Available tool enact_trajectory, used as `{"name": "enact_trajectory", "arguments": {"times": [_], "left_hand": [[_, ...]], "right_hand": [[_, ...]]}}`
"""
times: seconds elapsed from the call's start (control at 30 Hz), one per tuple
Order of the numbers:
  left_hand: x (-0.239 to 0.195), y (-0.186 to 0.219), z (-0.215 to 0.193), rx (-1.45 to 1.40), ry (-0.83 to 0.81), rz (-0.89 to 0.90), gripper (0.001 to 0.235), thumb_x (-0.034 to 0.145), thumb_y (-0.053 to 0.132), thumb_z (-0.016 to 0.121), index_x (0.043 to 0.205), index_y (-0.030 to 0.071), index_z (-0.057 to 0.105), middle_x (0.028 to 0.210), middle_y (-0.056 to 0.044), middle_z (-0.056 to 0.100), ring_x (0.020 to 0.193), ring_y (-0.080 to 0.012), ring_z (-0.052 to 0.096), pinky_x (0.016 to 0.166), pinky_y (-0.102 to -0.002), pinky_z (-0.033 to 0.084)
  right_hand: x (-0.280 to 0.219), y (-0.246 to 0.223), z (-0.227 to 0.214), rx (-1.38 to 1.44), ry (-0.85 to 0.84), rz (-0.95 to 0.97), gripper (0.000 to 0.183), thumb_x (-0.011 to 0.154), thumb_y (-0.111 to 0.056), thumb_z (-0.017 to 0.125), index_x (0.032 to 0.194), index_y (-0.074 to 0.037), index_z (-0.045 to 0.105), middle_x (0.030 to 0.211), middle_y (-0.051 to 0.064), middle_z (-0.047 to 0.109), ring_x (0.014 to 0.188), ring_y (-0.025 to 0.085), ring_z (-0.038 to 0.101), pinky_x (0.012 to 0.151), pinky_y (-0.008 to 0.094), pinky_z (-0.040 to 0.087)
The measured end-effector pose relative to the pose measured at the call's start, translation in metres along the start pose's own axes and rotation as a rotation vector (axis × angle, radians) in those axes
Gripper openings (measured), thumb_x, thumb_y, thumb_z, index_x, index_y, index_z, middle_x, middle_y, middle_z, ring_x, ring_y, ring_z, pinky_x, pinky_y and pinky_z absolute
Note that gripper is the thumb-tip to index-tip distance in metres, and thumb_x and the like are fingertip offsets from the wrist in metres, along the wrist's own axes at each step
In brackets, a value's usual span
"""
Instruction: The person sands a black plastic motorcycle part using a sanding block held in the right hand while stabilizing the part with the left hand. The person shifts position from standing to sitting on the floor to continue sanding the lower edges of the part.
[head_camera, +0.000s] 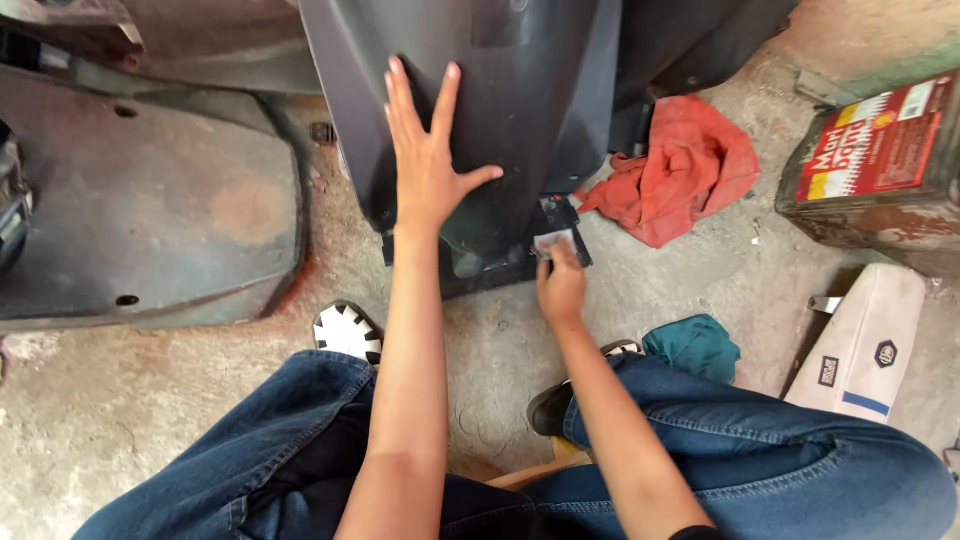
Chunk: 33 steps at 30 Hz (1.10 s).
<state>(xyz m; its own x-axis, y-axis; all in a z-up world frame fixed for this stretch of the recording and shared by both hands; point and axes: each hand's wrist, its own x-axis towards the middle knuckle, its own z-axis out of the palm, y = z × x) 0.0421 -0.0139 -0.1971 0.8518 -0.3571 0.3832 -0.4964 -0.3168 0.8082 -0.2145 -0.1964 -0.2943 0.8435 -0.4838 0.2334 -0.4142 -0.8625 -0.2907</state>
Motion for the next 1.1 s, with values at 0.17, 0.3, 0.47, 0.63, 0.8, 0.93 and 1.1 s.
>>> {"name": "enact_trajectory", "arguments": {"times": [0.17, 0.3, 0.47, 0.63, 0.8, 0.93, 1.1], "left_hand": [[0.002, -0.007, -0.006, -0.079, 0.038, -0.041, 0.135, 0.054, 0.031, 0.108, 0.166, 0.029, 0.031, 0.173, -0.021, 0.002, 0.162, -0.0459, 0.015, 0.132, -0.054, 0.032], [0.002, -0.001, -0.006, -0.064, 0.036, -0.067, 0.133, 0.055, 0.030, 0.108, 0.165, 0.030, 0.033, 0.173, -0.019, 0.003, 0.161, -0.0455, 0.017, 0.132, -0.051, 0.033], [-0.002, -0.002, -0.004, -0.081, 0.060, -0.067, 0.133, 0.059, 0.029, 0.109, 0.167, 0.032, 0.031, 0.176, -0.017, 0.002, 0.164, -0.0443, 0.017, 0.136, -0.050, 0.033], [0.000, -0.005, 0.000, -0.068, 0.056, -0.082, 0.134, 0.058, 0.031, 0.109, 0.166, 0.031, 0.031, 0.174, -0.018, 0.001, 0.163, -0.0452, 0.016, 0.134, -0.052, 0.031], [-0.005, -0.007, -0.001, -0.079, 0.041, -0.076, 0.134, 0.058, 0.030, 0.109, 0.167, 0.031, 0.030, 0.175, -0.017, 0.001, 0.163, -0.0436, 0.015, 0.136, -0.051, 0.031], [-0.009, -0.007, 0.003, -0.104, 0.053, -0.059, 0.128, 0.065, 0.028, 0.109, 0.164, 0.031, 0.027, 0.172, -0.015, 0.001, 0.161, -0.0398, 0.013, 0.136, -0.049, 0.030], [-0.013, -0.011, 0.005, -0.081, 0.050, -0.065, 0.127, 0.067, 0.028, 0.108, 0.164, 0.032, 0.026, 0.172, -0.016, 0.003, 0.161, -0.0398, 0.013, 0.134, -0.047, 0.030]], "right_hand": [[-0.028, -0.054, 0.003, 0.088, -0.110, -0.062, 0.030, 0.094, -0.024, 0.073, 0.117, -0.004, 0.070, 0.139, 0.023, 0.063, 0.134, 0.041, 0.055, 0.113, 0.048, 0.042], [-0.020, -0.028, 0.000, 0.029, -0.181, -0.181, 0.037, 0.092, -0.024, 0.076, 0.124, -0.008, 0.073, 0.136, 0.017, 0.066, 0.132, 0.038, 0.059, 0.115, 0.053, 0.037], [0.009, 0.006, 0.002, 0.063, -0.198, -0.011, 0.026, 0.093, -0.021, 0.077, 0.117, -0.011, 0.076, 0.130, 0.012, 0.070, 0.137, 0.037, 0.058, 0.119, 0.044, 0.043], [0.018, 0.015, -0.014, 0.170, -0.261, -0.057, 0.031, 0.092, -0.020, 0.074, 0.122, -0.013, 0.076, 0.150, 0.024, 0.053, 0.133, 0.040, 0.055, 0.115, 0.044, 0.042], [0.043, 0.001, -0.035, -0.167, -0.350, -0.234, 0.029, 0.085, -0.024, 0.080, 0.114, -0.019, 0.082, 0.134, 0.012, 0.067, 0.135, 0.047, 0.047, 0.109, 0.056, 0.033], [0.034, 0.018, -0.029, 0.115, -0.429, -0.019, 0.039, 0.088, -0.030, 0.081, 0.121, -0.012, 0.070, 0.136, 0.012, 0.067, 0.132, 0.038, 0.056, 0.113, 0.045, 0.043], [0.000, -0.018, -0.022, 0.013, -0.264, -0.051, 0.035, 0.083, -0.033, 0.086, 0.111, -0.014, 0.075, 0.125, 0.006, 0.073, 0.119, 0.033, 0.061, 0.108, 0.048, 0.044]]}}
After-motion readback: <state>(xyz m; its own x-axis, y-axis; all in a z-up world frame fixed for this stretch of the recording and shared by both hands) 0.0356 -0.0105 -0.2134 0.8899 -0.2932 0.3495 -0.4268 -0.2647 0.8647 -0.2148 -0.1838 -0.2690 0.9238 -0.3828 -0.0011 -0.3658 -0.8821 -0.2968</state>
